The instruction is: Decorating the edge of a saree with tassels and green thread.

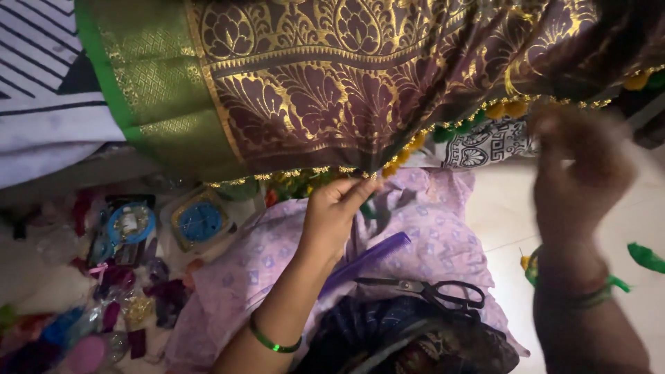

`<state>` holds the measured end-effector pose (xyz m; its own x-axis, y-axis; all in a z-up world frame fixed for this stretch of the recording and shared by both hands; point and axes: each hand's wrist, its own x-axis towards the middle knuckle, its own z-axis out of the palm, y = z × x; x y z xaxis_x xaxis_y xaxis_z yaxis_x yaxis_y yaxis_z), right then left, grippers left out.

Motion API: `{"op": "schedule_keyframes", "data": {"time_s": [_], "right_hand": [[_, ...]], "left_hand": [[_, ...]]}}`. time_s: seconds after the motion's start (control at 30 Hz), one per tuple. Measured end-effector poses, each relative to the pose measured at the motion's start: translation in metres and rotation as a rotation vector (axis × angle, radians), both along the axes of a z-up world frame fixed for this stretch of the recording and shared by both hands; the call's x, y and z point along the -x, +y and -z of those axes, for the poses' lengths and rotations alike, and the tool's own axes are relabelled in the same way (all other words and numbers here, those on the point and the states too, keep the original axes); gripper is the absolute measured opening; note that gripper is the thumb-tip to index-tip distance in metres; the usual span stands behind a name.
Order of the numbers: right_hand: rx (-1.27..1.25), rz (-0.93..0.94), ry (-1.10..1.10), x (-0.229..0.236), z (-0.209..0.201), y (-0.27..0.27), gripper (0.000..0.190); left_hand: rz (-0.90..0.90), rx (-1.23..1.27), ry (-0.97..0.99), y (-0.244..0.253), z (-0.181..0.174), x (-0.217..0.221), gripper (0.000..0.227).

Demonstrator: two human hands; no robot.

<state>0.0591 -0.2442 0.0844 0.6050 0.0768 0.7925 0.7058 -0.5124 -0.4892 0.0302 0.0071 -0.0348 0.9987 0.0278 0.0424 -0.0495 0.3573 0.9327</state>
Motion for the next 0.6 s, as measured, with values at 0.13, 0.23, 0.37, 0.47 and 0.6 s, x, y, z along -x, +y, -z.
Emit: {"op": "schedule_keyframes", "data": {"time_s": [0.13,0.23,0.37,0.47,0.6], "right_hand": [[0.315,0.092,-0.191,-0.020,-0.056,0.004,0.015],[0.560,0.352,-0.249,-0.042,-0.053,-0.007,0.014],[-0.080,-0.098,0.013,-0.023,-0.041,-0.001,0.014],[-0.171,-0.129,-0.006,0.010,-0.017,0.012,0.016],[0.368,0.021,-0.161,0.057,0.005,0.061,0.018]], "left_hand": [[-0.079,-0.065,-0.056,-0.007,-0.012,0.003,0.024],[-0.129,-0.137,-0.080,-0.007,-0.017,0.007,0.022],[-0.181,-0.236,-0.161,-0.001,-0.018,0.009,0.020],[-0.133,-0.230,-0.083,-0.004,-0.019,0.009,0.019],[0.005,-0.094,0.061,-0.008,-0.033,0.015,0.020]]}}
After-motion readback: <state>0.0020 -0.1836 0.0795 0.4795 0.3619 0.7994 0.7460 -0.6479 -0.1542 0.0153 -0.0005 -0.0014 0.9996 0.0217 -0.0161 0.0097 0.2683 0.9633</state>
